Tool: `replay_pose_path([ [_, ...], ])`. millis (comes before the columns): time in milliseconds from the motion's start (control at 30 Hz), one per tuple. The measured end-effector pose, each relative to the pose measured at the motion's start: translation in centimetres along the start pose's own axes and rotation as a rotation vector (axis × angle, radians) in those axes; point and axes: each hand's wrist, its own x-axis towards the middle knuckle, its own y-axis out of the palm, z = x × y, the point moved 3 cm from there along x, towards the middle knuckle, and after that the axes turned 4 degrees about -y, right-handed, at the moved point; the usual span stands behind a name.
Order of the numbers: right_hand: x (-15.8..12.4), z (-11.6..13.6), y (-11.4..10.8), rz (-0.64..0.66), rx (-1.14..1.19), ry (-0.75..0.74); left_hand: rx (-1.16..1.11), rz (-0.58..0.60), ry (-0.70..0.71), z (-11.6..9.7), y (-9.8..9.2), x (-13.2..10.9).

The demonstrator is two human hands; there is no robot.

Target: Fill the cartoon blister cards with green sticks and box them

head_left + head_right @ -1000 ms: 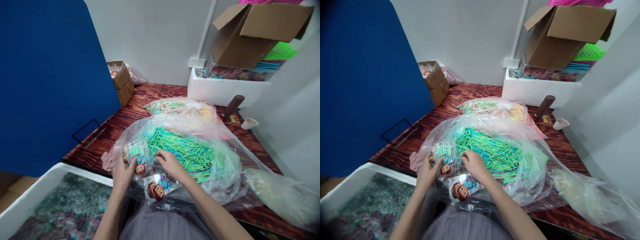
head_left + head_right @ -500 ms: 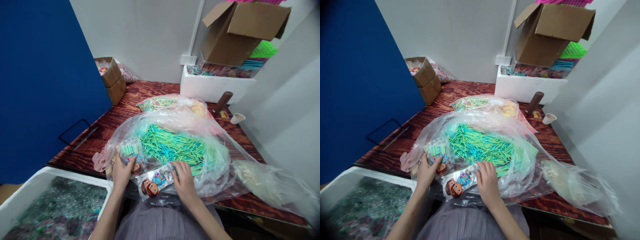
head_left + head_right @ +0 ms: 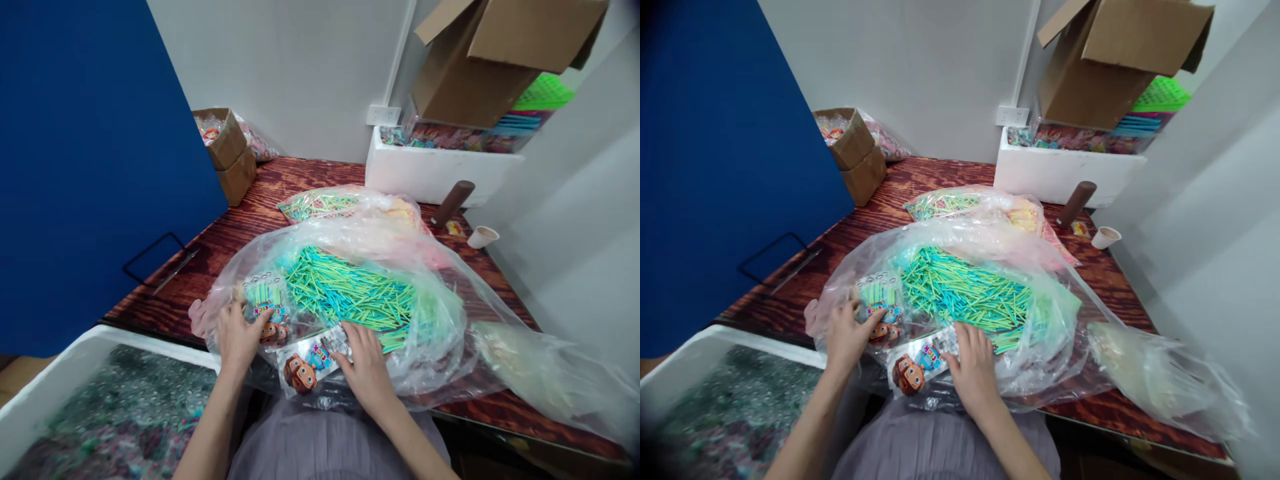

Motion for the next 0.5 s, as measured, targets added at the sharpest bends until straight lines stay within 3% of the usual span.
replay_pose_path([
  [100,0.4,0.6,-0.7,-0.045,0.008,0.052,-0.045,0.045,-0.007,0.2,-0.1,0.0],
  [233,2.2,3.3,-1.8,-0.098,0.134,0.021,-0.090,0.155,-0.013,0.5,0.1,0.5],
  [367,6.2,6.4,0.2,0.131,0.346,0.003,-0.220,0.196,-0.046,1.0,0.3,1.2],
  [433,8.3,7.3,2.2,0.271,0.408,0.074,-0.371,0.215,-0.092,1.3,0.4,1.4],
  [500,10.0,7.6,4.0,0.332,0.430,0.167,-0.484,0.220,-0.123,1.4,0.6,1.4],
])
